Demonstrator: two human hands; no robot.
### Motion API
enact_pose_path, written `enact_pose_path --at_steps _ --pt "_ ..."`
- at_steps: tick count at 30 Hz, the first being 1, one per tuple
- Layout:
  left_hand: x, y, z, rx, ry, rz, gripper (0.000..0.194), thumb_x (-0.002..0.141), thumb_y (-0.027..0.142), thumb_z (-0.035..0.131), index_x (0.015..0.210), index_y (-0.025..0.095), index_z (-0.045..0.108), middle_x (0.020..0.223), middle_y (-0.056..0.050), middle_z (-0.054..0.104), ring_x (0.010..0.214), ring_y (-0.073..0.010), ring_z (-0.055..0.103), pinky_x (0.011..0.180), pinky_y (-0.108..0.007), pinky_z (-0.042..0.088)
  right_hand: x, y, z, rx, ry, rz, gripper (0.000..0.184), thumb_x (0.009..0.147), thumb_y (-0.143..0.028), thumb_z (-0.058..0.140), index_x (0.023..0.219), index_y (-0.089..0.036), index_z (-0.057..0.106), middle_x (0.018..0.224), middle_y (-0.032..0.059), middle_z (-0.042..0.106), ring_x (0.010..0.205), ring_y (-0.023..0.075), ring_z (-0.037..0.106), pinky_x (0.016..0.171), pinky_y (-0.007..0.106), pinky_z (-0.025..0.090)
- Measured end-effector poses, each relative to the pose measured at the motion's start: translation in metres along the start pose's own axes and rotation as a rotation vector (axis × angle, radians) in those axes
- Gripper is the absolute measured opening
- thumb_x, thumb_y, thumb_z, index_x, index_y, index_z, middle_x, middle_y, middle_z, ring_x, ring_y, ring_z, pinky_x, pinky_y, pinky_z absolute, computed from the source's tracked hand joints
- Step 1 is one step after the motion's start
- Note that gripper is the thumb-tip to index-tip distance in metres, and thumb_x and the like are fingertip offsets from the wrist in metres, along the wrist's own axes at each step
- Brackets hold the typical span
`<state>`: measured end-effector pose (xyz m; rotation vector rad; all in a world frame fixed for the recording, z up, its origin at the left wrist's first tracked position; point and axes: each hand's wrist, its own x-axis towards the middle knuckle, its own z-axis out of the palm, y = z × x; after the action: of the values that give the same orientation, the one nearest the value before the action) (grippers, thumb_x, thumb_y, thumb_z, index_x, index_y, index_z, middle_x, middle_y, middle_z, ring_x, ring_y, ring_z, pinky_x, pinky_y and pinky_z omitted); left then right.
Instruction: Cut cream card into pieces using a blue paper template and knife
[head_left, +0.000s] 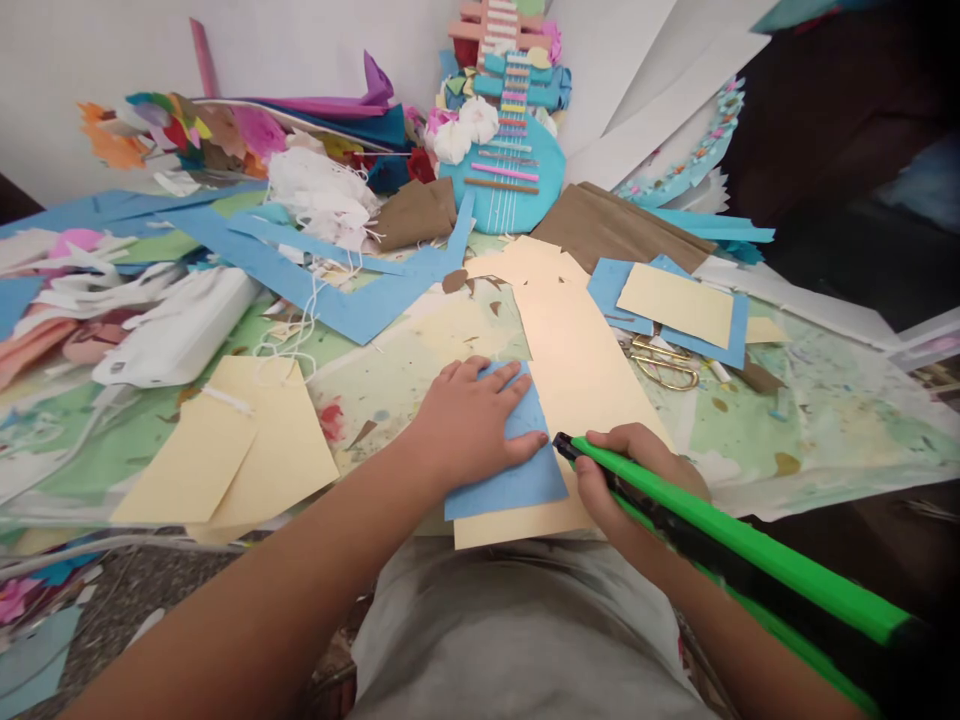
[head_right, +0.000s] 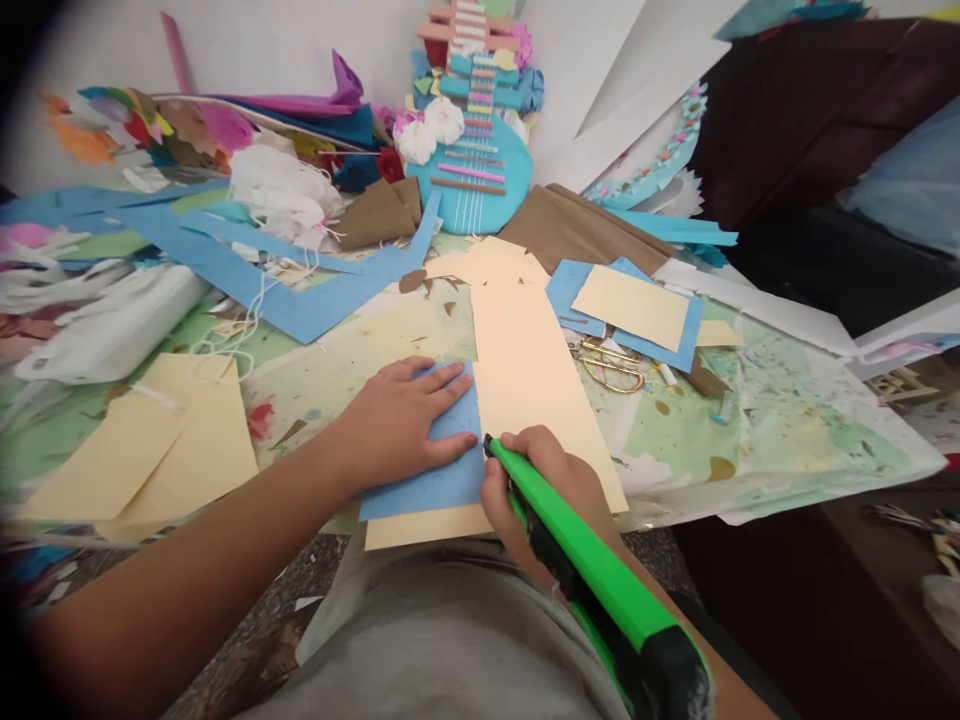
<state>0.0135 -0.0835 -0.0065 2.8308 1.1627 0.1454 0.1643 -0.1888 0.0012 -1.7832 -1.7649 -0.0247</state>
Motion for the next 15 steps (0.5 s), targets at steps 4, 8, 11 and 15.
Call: enact_pose_path --at_steps 4,8,11,15 --pt "0.0 0.0 0.0 0.001 -0.002 -0.004 0.068 0.077 0.062 0.033 0.13 0.021 0.039 0.137 -0.002 0.037 0.121 -0.0308 0.031 0.1 -0.046 0.023 -0.006 -0.001 -0.005 -0.004 -0.016 -0.016 0.008 0.074 -0.029 0.049 0.079 -0.025 0.044 0.058 -0.0029 0.061 0.046 0.0141 0.057 0.044 0.023 0.038" --pt "0.0 0.001 0.0 0.009 -0.008 -0.001 0.068 0.077 0.062 0.032 0.131 0.02 0.038 0.137 -0.002 0.037 0.121 -0.0303 0.031 0.1 -0.045 0.023 -0.011 -0.001 -0.007 -0.016 -0.022 -0.054 0.009 0.075 -0.028 0.049 0.081 -0.025 0.044 0.062 -0.002 0.063 0.049 0.014 0.059 0.045 0.023 0.039" --pt "0.0 0.0 0.0 0.015 -0.016 0.001 0.068 0.078 0.062 0.031 0.131 0.02 0.037 0.138 -0.002 0.036 0.121 -0.0299 0.031 0.1 -0.045 0.023 -0.015 -0.001 -0.005 -0.024 0.011 -0.086 0.009 0.073 -0.027 0.049 0.081 -0.024 0.046 0.061 -0.0017 0.063 0.049 0.015 0.059 0.045 0.023 0.039" --pt "0.0 0.0 0.001 0.023 -0.011 0.005 0.069 0.078 0.062 0.03 0.131 0.02 0.037 0.138 -0.002 0.035 0.121 -0.0302 0.031 0.1 -0.044 0.023 -0.019 -0.001 -0.004 -0.048 0.067 -0.085 0.008 0.073 -0.027 0.049 0.08 -0.024 0.047 0.06 -0.001 0.063 0.048 0.0154 0.059 0.045 0.024 0.039"
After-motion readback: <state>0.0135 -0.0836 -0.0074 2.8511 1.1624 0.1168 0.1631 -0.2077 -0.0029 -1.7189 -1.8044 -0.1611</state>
